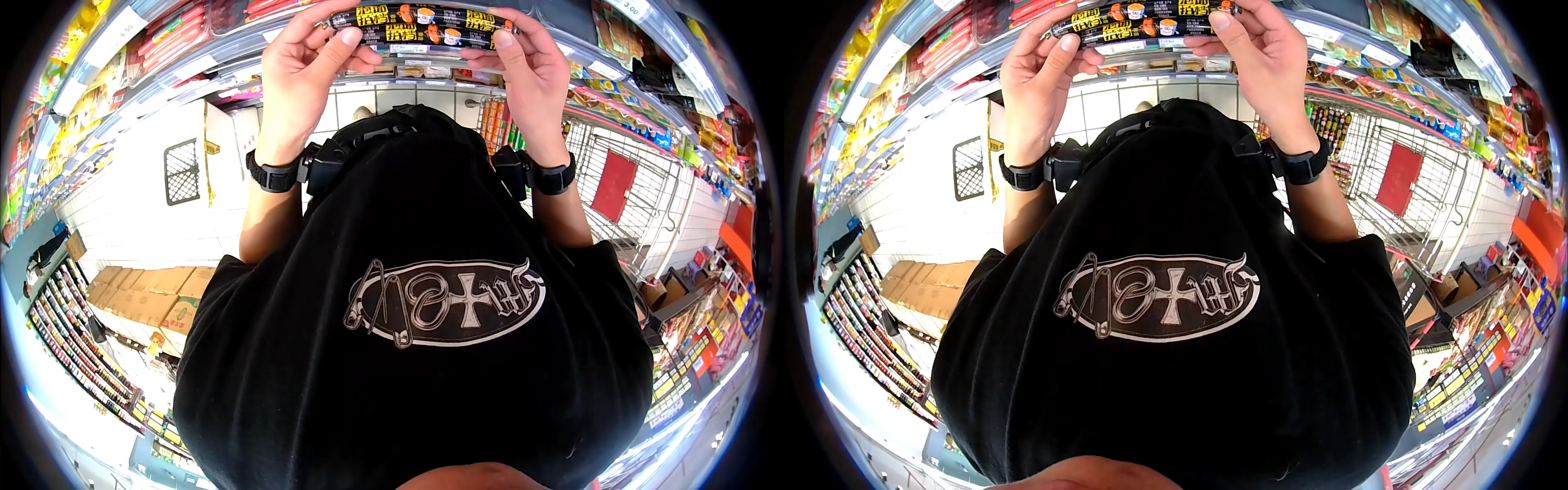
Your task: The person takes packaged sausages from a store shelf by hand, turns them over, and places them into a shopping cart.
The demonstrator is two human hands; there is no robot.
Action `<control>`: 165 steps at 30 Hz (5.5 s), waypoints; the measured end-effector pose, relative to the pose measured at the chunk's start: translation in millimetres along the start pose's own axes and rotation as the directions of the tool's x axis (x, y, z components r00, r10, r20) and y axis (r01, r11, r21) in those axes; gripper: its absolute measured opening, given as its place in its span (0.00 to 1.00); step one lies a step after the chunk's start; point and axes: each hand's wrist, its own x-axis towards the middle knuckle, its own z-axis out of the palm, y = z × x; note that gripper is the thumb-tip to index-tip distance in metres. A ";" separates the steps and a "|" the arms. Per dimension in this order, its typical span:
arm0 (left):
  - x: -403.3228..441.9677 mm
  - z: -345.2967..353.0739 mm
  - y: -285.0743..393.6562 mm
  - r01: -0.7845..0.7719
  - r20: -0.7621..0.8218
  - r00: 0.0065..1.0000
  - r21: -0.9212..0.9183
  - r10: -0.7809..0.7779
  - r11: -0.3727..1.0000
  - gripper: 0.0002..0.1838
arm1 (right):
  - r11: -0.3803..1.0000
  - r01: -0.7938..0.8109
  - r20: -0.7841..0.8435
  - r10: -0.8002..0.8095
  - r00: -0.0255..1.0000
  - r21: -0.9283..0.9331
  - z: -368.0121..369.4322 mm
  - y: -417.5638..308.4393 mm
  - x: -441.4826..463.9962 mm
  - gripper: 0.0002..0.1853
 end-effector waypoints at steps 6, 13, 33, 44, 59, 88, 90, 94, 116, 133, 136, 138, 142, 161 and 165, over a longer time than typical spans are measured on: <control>-1.4 2.2 1.0 0.005 0.009 1.000 0.014 -0.005 1.000 0.19 | 1.000 -0.019 -0.017 0.019 1.000 -0.002 -1.5 0.7 -3.5 0.15; -3.5 0.8 -0.4 0.010 0.010 1.000 0.011 -0.010 1.000 0.20 | 0.999 -0.031 -0.027 0.030 0.999 -0.018 -5.1 8.0 -9.1 0.16; -6.8 8.7 9.1 0.092 0.018 0.996 0.021 -0.092 0.996 0.19 | 0.997 -0.071 -0.098 0.072 0.993 0.006 -3.6 8.5 -16.8 0.14; -6.5 7.7 3.7 0.096 0.041 0.995 0.005 -0.096 0.995 0.18 | 0.994 -0.106 -0.107 0.108 0.988 0.027 -6.8 10.5 -18.6 0.16; -3.8 -2.0 -7.9 0.035 0.090 0.995 -0.024 -0.033 0.999 0.19 | 0.983 -0.181 -0.118 0.183 0.976 0.032 -6.6 9.1 -17.1 0.16; 3.0 -6.7 -11.3 0.069 0.068 0.996 -0.104 -0.062 0.992 0.16 | 0.987 -0.148 -0.049 0.152 0.987 0.069 0.4 -1.9 -9.7 0.17; 3.5 -7.1 -11.6 0.064 0.074 0.996 -0.114 -0.056 0.991 0.16 | 0.986 -0.151 -0.046 0.154 0.987 0.069 -1.2 1.4 -9.0 0.17; 3.2 -2.0 -3.3 0.076 0.066 0.995 -0.111 -0.069 0.991 0.17 | 0.989 -0.121 -0.030 0.123 0.992 0.081 -4.7 9.8 -8.3 0.16; 2.9 0.9 2.0 0.121 0.031 0.993 -0.100 -0.118 0.988 0.18 | 0.984 -0.172 -0.097 0.175 0.980 0.039 5.8 -4.2 -7.3 0.18; 1.4 3.1 7.9 0.100 0.024 0.995 0.028 -0.101 0.995 0.17 | 0.955 -0.229 -0.063 0.244 0.968 0.188 2.8 3.6 -5.7 0.17; 0.5 2.6 8.0 0.102 0.022 0.994 0.024 -0.103 0.994 0.17 | 0.949 -0.235 -0.060 0.253 0.966 0.211 3.6 2.2 -6.1 0.17; 0.2 2.7 8.3 0.101 0.020 0.995 0.023 -0.101 0.995 0.17 | 0.945 -0.236 -0.063 0.256 0.965 0.225 3.6 2.2 -6.4 0.17; -0.2 2.5 6.7 0.100 0.007 0.995 0.024 -0.100 0.995 0.17 | 0.945 -0.234 -0.059 0.253 0.966 0.227 3.1 2.1 -7.3 0.18; 2.9 -18.9 -10.9 -0.056 0.167 0.985 0.049 0.047 0.997 0.18 | 0.947 -0.207 -0.095 0.236 0.967 0.243 4.0 2.3 -11.0 0.16; 2.6 -18.3 -11.6 -0.055 0.157 0.986 0.039 0.049 0.998 0.18 | 0.945 -0.210 -0.098 0.240 0.966 0.250 3.9 1.1 -11.1 0.16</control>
